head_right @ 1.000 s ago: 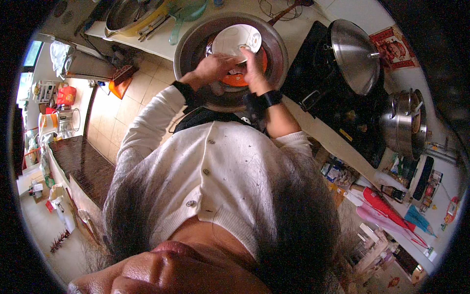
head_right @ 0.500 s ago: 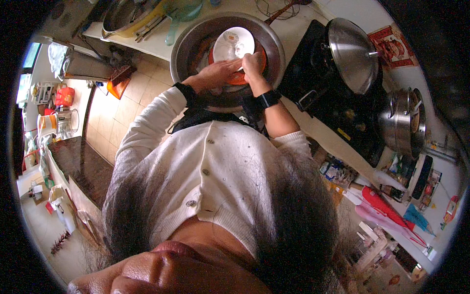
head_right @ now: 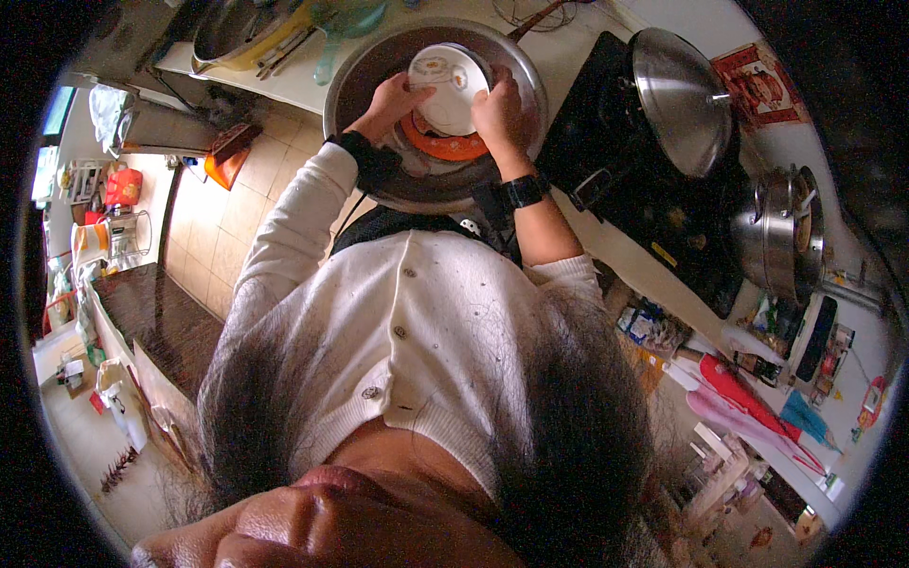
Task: The person washes a small white bowl and an orange plate in a metal basin, then places them in a cabinet. The person then washes another small white bowl in the sink using a blue sponge and running water.
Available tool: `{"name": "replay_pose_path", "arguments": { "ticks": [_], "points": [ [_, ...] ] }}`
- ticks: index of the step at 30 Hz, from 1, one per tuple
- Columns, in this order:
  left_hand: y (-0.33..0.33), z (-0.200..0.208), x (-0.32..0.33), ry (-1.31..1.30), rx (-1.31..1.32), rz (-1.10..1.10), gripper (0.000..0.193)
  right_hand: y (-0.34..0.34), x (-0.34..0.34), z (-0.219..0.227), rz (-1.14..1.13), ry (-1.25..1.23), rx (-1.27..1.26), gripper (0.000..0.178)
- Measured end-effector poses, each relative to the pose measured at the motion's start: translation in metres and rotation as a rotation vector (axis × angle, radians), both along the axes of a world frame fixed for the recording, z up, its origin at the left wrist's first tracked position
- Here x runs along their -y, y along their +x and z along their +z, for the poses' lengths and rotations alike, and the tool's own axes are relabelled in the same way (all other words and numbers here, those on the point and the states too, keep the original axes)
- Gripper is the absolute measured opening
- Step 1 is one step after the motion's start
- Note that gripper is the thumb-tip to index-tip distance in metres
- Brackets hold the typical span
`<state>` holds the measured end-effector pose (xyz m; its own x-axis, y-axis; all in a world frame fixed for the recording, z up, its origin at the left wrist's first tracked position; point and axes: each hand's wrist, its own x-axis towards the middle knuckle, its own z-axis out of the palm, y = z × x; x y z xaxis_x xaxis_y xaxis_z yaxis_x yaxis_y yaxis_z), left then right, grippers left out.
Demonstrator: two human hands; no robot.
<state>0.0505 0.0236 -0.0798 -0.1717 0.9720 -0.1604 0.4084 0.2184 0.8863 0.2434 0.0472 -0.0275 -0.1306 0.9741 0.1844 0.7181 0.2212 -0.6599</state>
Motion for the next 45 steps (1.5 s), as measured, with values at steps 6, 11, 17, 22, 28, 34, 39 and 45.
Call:
{"name": "replay_pose_path", "arguments": {
  "ticks": [6,11,17,22,28,34,39,45],
  "points": [
    [-0.008,0.008,0.001,-0.081,0.511,0.034,0.041,0.003,-0.014,-0.015,-0.014,-0.012,-0.04,0.042],
    [-0.032,0.025,0.012,0.2,-0.22,0.037,0.039,0.007,-0.029,-0.026,-0.123,-0.015,0.035,0.047],
    [-0.046,0.044,0.027,0.331,-0.615,0.133,0.05,0.006,-0.024,-0.02,-0.158,0.072,0.138,0.037],
    [-0.046,0.041,0.034,0.281,-0.888,0.126,0.053,-0.004,-0.023,-0.024,-0.206,0.154,0.03,0.034],
    [-0.049,0.013,0.026,0.331,-0.886,0.169,0.049,-0.023,-0.026,-0.056,-0.105,-0.158,-0.233,0.039],
    [-0.056,0.018,0.019,0.077,-0.735,0.147,0.034,0.001,-0.023,-0.068,-0.036,-1.172,-1.008,0.042],
    [-0.046,0.038,0.026,-0.026,-0.622,0.184,0.034,-0.006,-0.03,-0.063,0.106,-1.164,-1.158,0.044],
    [-0.032,0.029,0.041,0.505,-1.155,-0.054,0.051,-0.011,-0.029,-0.056,0.023,-1.122,-0.993,0.048]
  ]
}}
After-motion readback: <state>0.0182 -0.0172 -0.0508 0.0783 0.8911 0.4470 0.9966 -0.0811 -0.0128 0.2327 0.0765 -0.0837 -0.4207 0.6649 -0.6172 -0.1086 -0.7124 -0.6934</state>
